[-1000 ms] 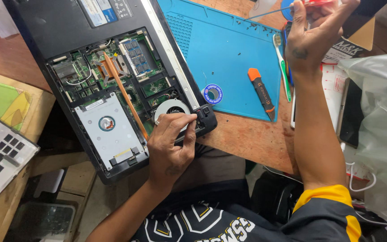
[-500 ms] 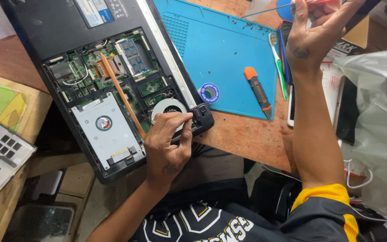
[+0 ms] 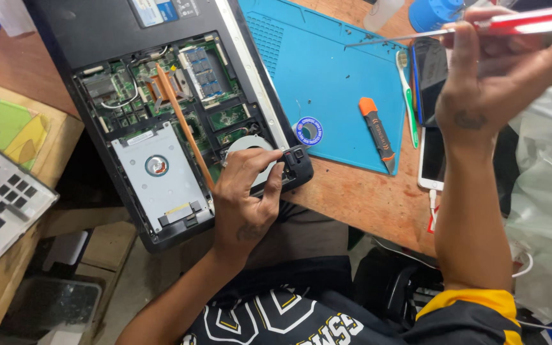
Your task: The person installs a hard drive into a disassembled laptop and secures it with screws using a screwdriver. They then proceed to tighten screws on the cooling fan assembly.
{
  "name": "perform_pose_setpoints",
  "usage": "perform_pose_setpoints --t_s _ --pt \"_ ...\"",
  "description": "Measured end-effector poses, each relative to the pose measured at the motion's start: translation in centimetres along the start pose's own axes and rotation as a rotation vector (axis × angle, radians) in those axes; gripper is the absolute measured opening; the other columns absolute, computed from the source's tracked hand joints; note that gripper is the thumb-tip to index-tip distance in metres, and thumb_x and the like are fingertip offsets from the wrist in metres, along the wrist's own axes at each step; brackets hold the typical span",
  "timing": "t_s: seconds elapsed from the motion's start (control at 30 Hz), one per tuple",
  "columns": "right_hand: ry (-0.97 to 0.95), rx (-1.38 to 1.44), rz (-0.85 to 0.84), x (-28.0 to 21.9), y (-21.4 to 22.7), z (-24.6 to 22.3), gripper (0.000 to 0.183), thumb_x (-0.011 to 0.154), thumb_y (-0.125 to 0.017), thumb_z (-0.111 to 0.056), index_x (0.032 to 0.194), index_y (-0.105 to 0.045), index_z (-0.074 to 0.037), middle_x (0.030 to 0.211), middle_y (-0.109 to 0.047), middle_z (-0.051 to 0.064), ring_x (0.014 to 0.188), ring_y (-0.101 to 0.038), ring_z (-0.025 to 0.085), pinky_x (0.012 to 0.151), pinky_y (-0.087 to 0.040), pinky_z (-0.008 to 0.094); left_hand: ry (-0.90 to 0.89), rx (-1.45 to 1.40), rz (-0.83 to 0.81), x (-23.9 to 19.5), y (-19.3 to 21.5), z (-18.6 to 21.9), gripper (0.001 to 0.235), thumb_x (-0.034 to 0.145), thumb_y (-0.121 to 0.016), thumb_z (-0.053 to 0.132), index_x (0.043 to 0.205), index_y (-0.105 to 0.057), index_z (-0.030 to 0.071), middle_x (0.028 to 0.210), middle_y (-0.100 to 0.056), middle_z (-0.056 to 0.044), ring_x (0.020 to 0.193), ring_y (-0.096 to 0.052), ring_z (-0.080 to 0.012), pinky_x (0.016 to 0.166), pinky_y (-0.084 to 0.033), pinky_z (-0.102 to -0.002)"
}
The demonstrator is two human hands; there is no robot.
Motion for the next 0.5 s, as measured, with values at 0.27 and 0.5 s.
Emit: perform_pose_setpoints --t_s 0.27,0.5 --pt "-0.112 0.079 -0.053 -1.3 -0.7 -10.0 0.019 0.121 -0.070 0.005 0.125 -0.055 0.016 0.112 -0.070 0.024 0.094 -0.073 0.025 0.087 -0.065 0.030 0.087 -0.079 0.030 0.7 0.3 -0.7 0.025 0.095 -0.076 0.014 0.117 -0.069 0.005 0.115 -0.068 -0.012 0.098 -0.068 -0.0231 0.086 -0.057 -0.036" --pt "-0.079 0.159 -0.096 -2.8 -0.8 -13.2 0.021 0.123 -0.071 0.000 0.127 -0.055 0.014 0.110 -0.067 0.020 0.093 -0.073 0.024 0.088 -0.067 0.033 0.104 -0.081 0.082 1.5 0.6 -0.4 0.034 0.094 -0.080 0.020 0.122 -0.068 0.006 0.114 -0.067 -0.010 0.095 -0.067 -0.0187 0.083 -0.058 -0.031"
Point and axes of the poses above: each hand's wrist, its own x-axis towards the middle knuckle, its own y-axis out of the back of the hand, z = x × y, the point moved 7 cm from there along x, towards the middle knuckle
